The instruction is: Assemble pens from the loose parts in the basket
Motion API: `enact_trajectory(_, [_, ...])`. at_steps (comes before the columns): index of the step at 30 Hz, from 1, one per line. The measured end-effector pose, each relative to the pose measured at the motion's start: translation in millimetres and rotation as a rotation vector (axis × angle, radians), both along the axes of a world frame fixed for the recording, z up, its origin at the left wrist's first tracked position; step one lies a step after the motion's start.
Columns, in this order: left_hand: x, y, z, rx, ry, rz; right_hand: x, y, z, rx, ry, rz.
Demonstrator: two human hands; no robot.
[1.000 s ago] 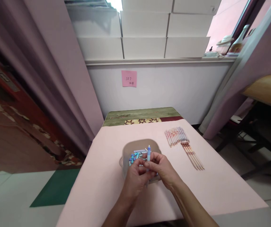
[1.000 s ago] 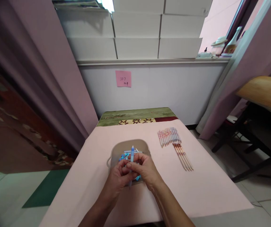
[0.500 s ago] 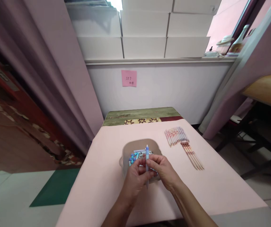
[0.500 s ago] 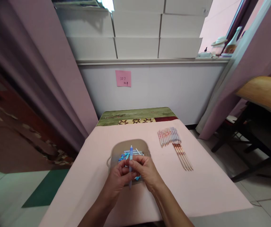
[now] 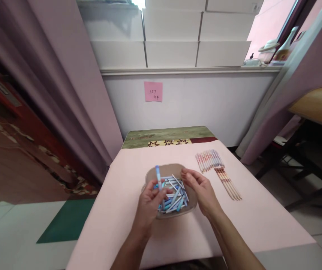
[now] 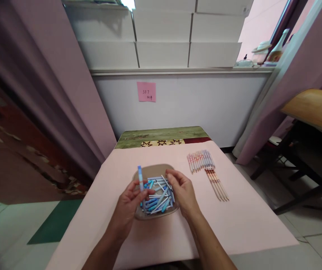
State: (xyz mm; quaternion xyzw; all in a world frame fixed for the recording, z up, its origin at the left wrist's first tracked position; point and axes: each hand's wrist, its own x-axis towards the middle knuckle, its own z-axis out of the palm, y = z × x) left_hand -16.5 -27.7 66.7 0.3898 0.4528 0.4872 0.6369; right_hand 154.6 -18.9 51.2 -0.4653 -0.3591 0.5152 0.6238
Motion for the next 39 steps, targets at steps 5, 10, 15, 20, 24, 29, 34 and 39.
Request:
enact_trajectory(5, [-27.0, 12.7, 1.6, 0.065, -0.052, 0.228, 28.3, 8.7, -4.1, 0.017, -0.162, -0.151])
enact_trajectory(10, [-32.4, 17.3, -3.7, 0.078, -0.063, 0.284, 35.2, 8.6, -8.6, 0.030, -0.404, -0.138])
enact_trajectory(15, [-29.8, 13.2, 2.0, 0.112, -0.051, 0.305, 31.4, 9.9, -5.0, 0.084, -0.765, -0.102])
enact_trajectory(20, [-31.3, 9.1, 11.7, 0.167, -0.027, 0.319, 21.7, 18.6, 0.0, 0.123, -1.079, -0.059])
enact_trajectory(24, [-31.3, 7.7, 13.2, 0.166, -0.025, 0.287, 10.4, 29.9, 3.6, 0.089, -1.231, 0.054])
enact_trajectory(29, [-30.7, 7.1, 12.8, 0.149, 0.001, 0.268, -5.0, 42.2, 7.4, 0.013, -1.425, 0.244])
enact_trajectory(34, [-32.7, 10.0, 10.2, 0.144, -0.051, 0.280, -14.1, 46.7, 3.3, -0.018, -1.588, 0.405])
enact_trajectory(39, [-34.3, 14.0, 5.9, 0.124, -0.063, 0.270, -26.9, 42.6, -2.5, 0.001, -1.595, 0.547])
